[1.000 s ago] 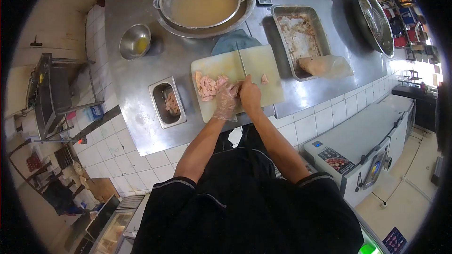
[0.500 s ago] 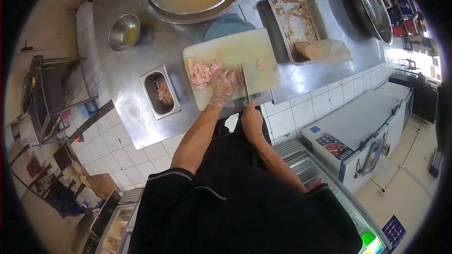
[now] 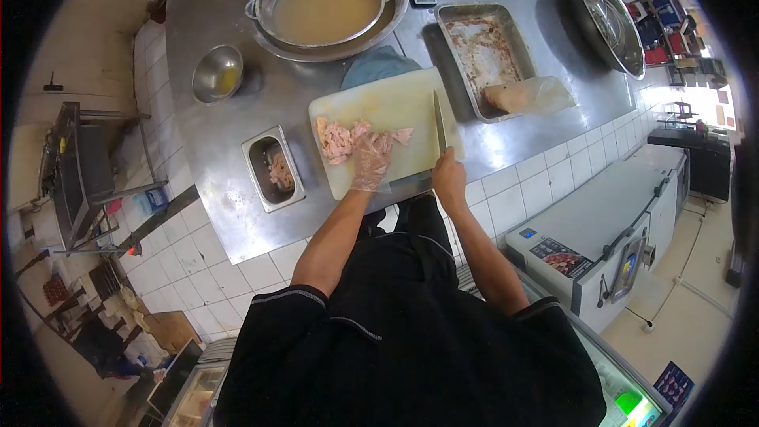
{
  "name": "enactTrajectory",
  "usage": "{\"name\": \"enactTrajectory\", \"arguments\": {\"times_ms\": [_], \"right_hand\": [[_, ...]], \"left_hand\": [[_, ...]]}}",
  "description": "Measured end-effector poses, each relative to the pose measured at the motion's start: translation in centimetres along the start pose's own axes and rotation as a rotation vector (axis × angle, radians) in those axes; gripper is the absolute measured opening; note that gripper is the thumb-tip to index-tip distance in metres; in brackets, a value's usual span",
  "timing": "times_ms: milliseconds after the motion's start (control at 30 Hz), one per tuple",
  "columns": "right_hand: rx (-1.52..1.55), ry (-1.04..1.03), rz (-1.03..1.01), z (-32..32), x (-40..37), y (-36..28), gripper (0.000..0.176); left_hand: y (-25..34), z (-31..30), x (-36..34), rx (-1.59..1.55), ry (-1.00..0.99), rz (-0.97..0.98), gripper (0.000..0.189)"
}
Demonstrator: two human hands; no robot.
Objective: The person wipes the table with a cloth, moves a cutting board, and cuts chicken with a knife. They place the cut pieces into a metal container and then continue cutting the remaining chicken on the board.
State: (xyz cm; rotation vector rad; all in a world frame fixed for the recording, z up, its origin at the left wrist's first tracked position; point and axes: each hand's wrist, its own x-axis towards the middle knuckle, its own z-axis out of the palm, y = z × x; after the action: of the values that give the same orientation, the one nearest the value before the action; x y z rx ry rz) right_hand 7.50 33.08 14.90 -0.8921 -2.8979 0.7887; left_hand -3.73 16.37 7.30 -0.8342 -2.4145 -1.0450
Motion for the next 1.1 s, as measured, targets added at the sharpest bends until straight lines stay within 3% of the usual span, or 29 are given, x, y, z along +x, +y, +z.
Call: {"name": "enactTrajectory", "arguments": {"times_ms": [467, 567, 833, 933, 1033, 1100], "right_hand": [[0.059, -0.043, -0.089, 3.3, 3.1, -5.7, 0.02], [0.028, 0.022, -0.066, 2.1, 3.7, -4.1, 0.02], [-0.059, -0.076, -0.083, 1.3, 0.3, 1.3, 0.021], [-0.03, -0.032, -0.054, 1.3, -0.3, 1.0, 0.021], [0.006, -0.008, -0.019, 1.1, -0.5, 0.7, 0.021], [0.052, -0.004, -0.004, 0.9, -0.3, 0.8, 0.021]], "left_hand": [[0.4, -1.0, 0.8, -0.05, -0.069, -0.086, 0.011], [-0.4, 0.5, -0.5, 0.048, -0.029, -0.093, 0.012], [0.0, -1.6, -0.8, -0.016, -0.021, -0.273, 0.012], [0.5, -4.1, 0.4, 0.078, -0.133, -0.176, 0.01], [0.8, -4.3, -0.1, 0.177, -0.376, -0.314, 0.015], [1.7, -4.7, 0.6, 0.048, -0.268, -0.248, 0.014]]}}
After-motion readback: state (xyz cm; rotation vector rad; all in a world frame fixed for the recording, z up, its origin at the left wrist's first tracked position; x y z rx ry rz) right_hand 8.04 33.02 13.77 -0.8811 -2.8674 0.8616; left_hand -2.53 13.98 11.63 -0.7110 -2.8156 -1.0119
